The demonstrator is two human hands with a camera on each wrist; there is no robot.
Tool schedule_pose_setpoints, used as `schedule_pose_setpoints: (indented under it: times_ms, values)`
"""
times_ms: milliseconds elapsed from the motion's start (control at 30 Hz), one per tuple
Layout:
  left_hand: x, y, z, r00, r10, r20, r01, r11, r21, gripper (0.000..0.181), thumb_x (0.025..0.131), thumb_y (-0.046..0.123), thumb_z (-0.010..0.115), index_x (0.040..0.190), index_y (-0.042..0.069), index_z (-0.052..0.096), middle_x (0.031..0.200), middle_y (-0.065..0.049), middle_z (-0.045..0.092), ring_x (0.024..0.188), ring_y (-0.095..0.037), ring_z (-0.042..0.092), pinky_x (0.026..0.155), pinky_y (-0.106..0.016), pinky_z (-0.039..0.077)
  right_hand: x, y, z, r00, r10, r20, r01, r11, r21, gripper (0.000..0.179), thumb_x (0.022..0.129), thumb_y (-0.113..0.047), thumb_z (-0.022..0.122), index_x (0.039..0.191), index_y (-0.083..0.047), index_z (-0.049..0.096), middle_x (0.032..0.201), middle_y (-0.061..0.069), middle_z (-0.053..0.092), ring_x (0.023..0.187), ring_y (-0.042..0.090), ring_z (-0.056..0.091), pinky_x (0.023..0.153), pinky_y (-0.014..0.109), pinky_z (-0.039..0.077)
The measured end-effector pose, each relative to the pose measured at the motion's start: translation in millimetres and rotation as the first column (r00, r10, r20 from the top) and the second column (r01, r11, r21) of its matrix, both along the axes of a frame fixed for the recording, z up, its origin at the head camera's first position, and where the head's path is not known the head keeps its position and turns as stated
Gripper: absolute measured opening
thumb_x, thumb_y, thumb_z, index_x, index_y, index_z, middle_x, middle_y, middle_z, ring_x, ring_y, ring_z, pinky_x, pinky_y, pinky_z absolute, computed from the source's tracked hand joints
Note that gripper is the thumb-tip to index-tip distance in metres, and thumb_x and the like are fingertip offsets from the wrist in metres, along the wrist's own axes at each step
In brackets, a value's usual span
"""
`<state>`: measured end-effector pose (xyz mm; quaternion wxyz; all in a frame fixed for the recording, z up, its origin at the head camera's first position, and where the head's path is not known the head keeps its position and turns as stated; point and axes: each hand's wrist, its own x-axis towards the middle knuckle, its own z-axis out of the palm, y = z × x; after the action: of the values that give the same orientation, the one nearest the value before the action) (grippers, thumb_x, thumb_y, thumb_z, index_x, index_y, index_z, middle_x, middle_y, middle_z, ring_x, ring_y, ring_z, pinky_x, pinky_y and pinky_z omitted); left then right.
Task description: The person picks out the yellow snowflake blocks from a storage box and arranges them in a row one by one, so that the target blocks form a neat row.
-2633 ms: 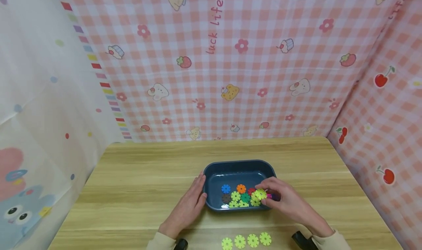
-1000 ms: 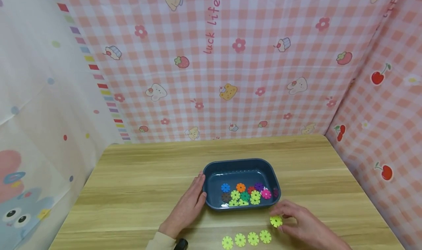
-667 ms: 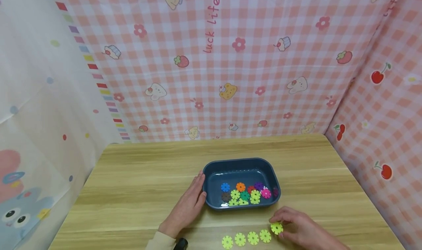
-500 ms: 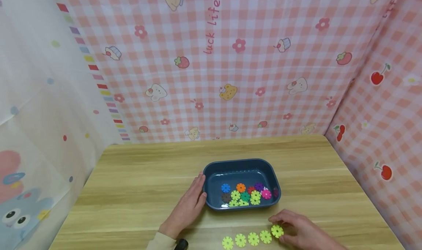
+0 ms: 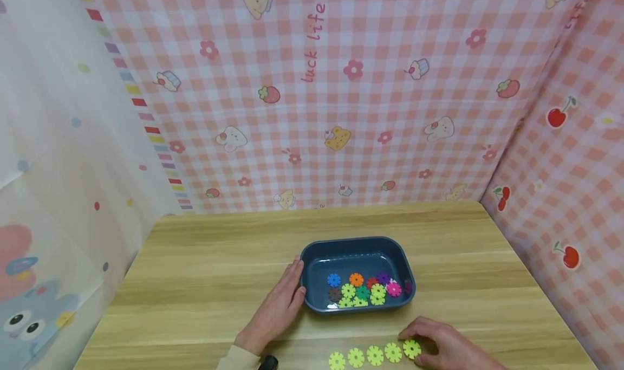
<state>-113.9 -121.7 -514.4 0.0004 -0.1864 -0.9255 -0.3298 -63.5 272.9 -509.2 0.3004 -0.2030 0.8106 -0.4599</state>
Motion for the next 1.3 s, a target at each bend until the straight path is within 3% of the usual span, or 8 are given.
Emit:
schedule_pose_setpoints:
  times_ms: [633,867,967,1133,1300]
  values:
    - [0.0,-0.9,-4.3,1.000,-0.001,0.001,0.001,1.000,-0.003,0.057,0.111,0.022,0.045,0.162,0.001,0.029,0.170,-0.012,0.023,0.156,-0.031,0.024,0.125,-0.049,0.026,-2.4,-1.3,-1.1,0.998,-0.015,0.068,0.014,1.000,0.014,0.032,0.094,-0.017,0.077,0.125,-0.021,0.069,0.121,-0.002,0.064,0.105,0.018,0.057,0.086,0.015,0.052]
    - [0.5,-1.6,-4.3,1.000,0.001,-0.002,-0.001,1.000,0.009,0.057,0.111,0.021,0.046,0.162,0.001,0.030,0.170,-0.012,0.023,0.156,-0.031,0.024,0.125,-0.050,0.026,-6.8,-7.2,22.6,0.996,-0.026,-0.081,0.030,0.998,0.049,0.030,0.097,-0.019,0.074,0.125,-0.011,0.069,0.118,0.001,0.069,0.098,0.014,0.064,0.089,0.028,0.060]
    - [0.7,-1.6,-3.8,1.000,0.003,-0.007,-0.003,1.000,0.010,0.057,0.111,0.021,0.046,0.162,0.000,0.030,0.170,-0.012,0.023,0.156,-0.032,0.024,0.125,-0.051,0.026,-9.6,-14.3,35.5,0.988,-0.059,-0.139,0.065,0.997,0.036,0.027,0.098,-0.020,0.072,0.123,-0.010,0.071,0.115,0.002,0.072,0.097,0.011,0.065,0.088,0.027,0.060]
    - [1.1,-0.8,-2.3,1.000,0.004,-0.012,-0.004,1.000,0.010,0.057,0.111,0.021,0.046,0.162,0.000,0.030,0.170,-0.012,0.023,0.156,-0.032,0.024,0.125,-0.051,0.026,-16.6,-27.1,49.0,0.945,-0.111,-0.307,0.114,0.993,-0.009,0.023,0.101,-0.023,0.070,0.119,-0.011,0.074,0.109,0.001,0.074,0.091,0.007,0.064,0.084,0.024,0.059]
    - [0.8,0.0,-1.5,1.000,0.003,-0.011,-0.003,1.000,0.012,0.057,0.111,0.021,0.046,0.162,0.001,0.030,0.170,-0.011,0.023,0.156,-0.032,0.024,0.125,-0.050,0.026,-23.3,-39.3,56.3,0.919,-0.173,-0.354,0.178,0.984,-0.019,0.023,0.101,-0.029,0.069,0.119,-0.015,0.074,0.107,-0.002,0.074,0.090,0.008,0.065,0.084,0.026,0.059]
